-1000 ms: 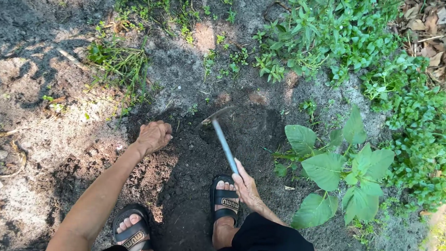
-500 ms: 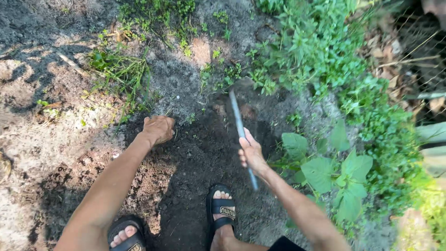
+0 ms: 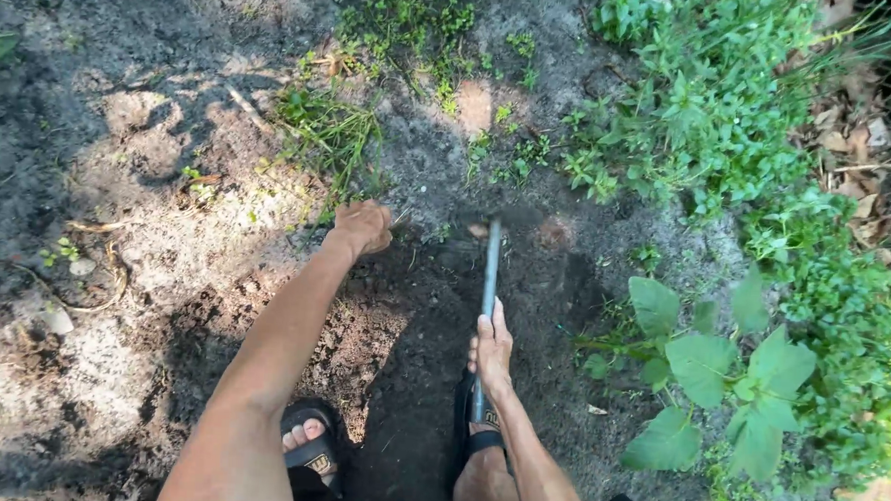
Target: Removing weeds from a garden bed using a hand hoe.
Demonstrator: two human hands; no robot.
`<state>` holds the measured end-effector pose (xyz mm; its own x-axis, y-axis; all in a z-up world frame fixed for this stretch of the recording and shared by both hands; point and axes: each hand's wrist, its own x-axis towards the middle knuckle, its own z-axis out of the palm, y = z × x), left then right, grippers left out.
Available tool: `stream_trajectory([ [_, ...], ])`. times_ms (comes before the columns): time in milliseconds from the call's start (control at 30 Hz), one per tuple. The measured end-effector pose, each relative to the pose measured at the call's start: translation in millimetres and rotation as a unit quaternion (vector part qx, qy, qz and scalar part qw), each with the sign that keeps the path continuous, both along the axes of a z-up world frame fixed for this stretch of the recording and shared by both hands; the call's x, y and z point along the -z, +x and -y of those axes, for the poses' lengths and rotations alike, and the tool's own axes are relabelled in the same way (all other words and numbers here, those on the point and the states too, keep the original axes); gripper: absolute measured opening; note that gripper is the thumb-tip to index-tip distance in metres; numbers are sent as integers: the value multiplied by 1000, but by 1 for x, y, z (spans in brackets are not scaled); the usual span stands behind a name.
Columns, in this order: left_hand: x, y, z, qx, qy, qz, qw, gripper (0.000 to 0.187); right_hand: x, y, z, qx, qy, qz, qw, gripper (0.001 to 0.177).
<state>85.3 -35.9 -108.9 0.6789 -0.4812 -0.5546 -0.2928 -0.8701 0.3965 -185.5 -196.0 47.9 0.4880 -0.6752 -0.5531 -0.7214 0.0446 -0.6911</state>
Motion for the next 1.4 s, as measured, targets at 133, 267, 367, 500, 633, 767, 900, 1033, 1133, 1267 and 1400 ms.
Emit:
stream_trajectory([
  [133, -25, -7, -13, 1, -12, -15, 1000, 36, -21, 31, -1, -91, -23, 54, 994, 56],
  [267, 15, -2, -4, 1, -21, -19, 1000, 34, 12, 34, 4, -212, -100, 20, 972, 51],
  [367, 13, -4, -1, 18, 10, -19, 1000, 41, 21, -2, 12, -253, -141, -28, 957, 52],
  [500, 55, -5, -1, 14, 17, -27, 999, 40, 4, -32, 14, -261, -155, -56, 951, 53],
  [633, 33, -8, -5, 20, 27, -12, 999, 40, 9, -7, 10, -210, -120, 45, 969, 53],
  [767, 3, -7, -8, 26, -7, 2, 1000, 35, 6, 5, -8, -203, -46, 100, 973, 53],
  [900, -17, -7, -13, 33, -13, 8, 999, 32, 32, -36, -1, -279, -91, 65, 954, 55],
  [1033, 11, -6, -18, 3, -43, -3, 999, 29, 20, -34, 8, -132, -65, 82, 986, 52],
  [1133, -1, -4, -25, 9, -5, 4, 1000, 32, 12, 4, 35, -28, -19, 107, 994, 53],
  [1267, -18, -9, -30, -7, 3, -2, 1000, 33, 54, 31, 67, 112, 118, 128, 978, 51],
  [1400, -7, -6, -22, -2, 26, -18, 999, 34, 9, 2, 8, 115, 183, 80, 973, 51],
])
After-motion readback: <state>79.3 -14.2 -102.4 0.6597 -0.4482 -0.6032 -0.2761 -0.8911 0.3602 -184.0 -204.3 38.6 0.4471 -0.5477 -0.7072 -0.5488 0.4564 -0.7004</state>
